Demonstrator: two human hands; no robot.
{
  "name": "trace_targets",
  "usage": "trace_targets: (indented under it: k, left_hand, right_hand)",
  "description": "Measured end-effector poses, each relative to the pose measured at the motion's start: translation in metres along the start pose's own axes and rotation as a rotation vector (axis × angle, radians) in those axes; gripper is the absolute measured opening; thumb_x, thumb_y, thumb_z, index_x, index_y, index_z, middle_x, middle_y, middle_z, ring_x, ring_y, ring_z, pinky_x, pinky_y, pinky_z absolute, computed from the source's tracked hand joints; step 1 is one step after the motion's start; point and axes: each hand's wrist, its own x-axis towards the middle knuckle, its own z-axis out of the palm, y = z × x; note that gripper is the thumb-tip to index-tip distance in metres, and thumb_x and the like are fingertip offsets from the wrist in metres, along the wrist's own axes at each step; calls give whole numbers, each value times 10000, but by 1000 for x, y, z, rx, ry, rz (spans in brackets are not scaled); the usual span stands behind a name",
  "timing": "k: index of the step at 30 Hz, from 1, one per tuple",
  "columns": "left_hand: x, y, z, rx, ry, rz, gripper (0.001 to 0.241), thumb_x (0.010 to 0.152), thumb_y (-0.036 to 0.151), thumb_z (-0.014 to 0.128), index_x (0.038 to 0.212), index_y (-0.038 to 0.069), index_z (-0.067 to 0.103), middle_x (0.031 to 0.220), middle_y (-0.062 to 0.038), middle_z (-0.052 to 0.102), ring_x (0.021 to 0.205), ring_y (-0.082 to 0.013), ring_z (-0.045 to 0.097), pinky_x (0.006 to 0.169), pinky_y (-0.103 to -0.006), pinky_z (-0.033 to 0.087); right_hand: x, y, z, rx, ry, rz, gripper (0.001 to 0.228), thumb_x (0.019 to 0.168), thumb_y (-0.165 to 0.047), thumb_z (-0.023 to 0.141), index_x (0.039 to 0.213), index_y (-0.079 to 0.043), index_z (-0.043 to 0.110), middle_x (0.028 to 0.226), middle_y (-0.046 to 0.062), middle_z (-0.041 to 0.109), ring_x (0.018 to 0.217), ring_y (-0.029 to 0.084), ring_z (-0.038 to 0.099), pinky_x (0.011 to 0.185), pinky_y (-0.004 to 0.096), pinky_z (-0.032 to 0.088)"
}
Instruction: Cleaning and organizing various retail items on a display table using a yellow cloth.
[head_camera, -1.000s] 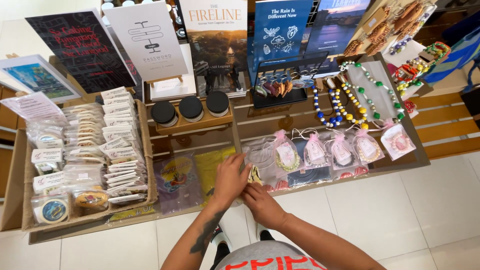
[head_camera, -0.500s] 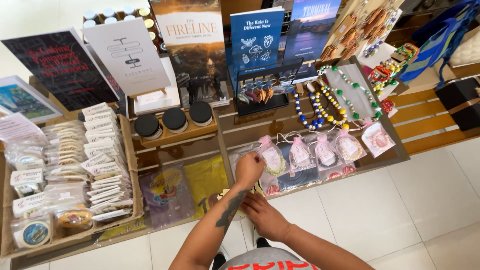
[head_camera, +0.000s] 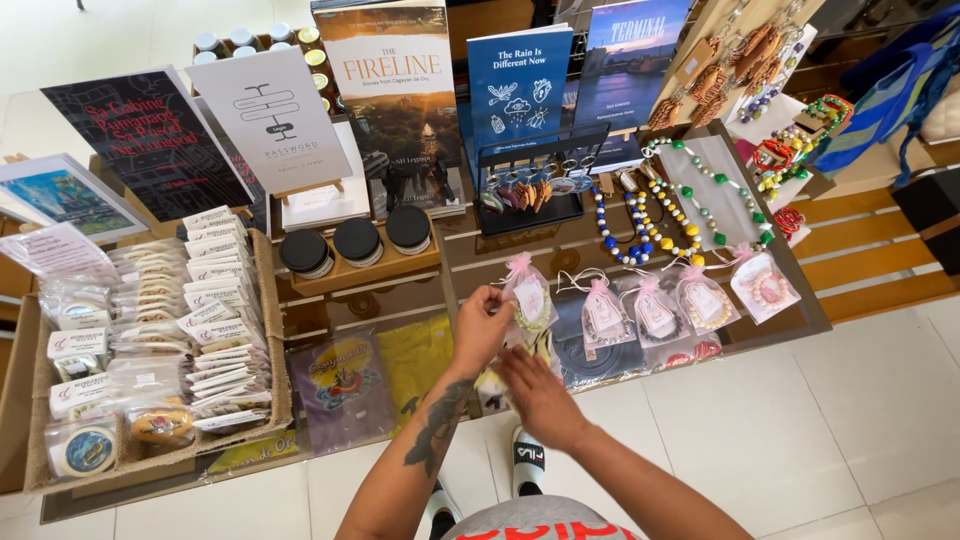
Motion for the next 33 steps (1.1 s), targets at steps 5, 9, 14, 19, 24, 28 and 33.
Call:
trace_targets:
  k: [5,9,14,19,24,28,33]
  left_hand:
    - [-3,15,-1,-100,45,36,130,902,102,724,921,0,647,844,-36,716,748,-74,638,663,-252,532]
    - [-8,31,1,-229,59,-7,101,909,80,722,917,27,636,838,-9,689,719,-62,616,628,-236,521]
    - [-15,20,8,-358,90,-51,85,914,56,717,933,23,640,837,-21,691,724,-68,617,636,-239,534]
    - [-18,26,12,-405,136,-88,77,895,42,700,941,24,641,853,-12,705,747,-69,658,664,-263,592]
    - [-20,5,2,-404,186,-45,86,932,34,734,986,5,673,874,-41,710,752,-96,626,670,-266,526]
    - [-21,15,-9,-468,163,-62,80,910,50,712,965,21,661,881,-26,730,771,-82,667,687,-277,591]
    - [-20,15,-24,-406,119,-69,95,916,58,731,973,21,665,883,-30,723,764,-72,646,678,-260,558]
  right_hand:
    - [23,31,-2,-32,-15,115,637,897,-88,587,1499,-8,397,1539,241,402,1488,415,274,1232,540,183]
    - [13,30,4,-94,-48,161,645,918,-103,566,1517,2,351,1550,250,367,1507,419,230,1233,557,169]
    - [-12,34,5,-93,19,36,644,931,-109,566,1518,6,330,1584,277,315,1512,446,177,1191,591,149]
    - [28,70,-4,-81,-77,52,711,886,-121,598,1528,7,322,1560,273,322,1502,450,188,1211,592,133]
    - [88,86,-20,-11,42,-74,557,923,-160,589,1473,-115,513,1511,147,528,1476,361,386,1251,516,239]
    - [117,78,-9,-113,-15,-40,498,925,-314,642,1400,-183,564,1459,99,561,1415,364,436,1170,598,244]
    - [97,37,-3,257,-33,165,536,988,-246,573,1487,-82,465,1456,165,534,1370,363,483,1138,518,409]
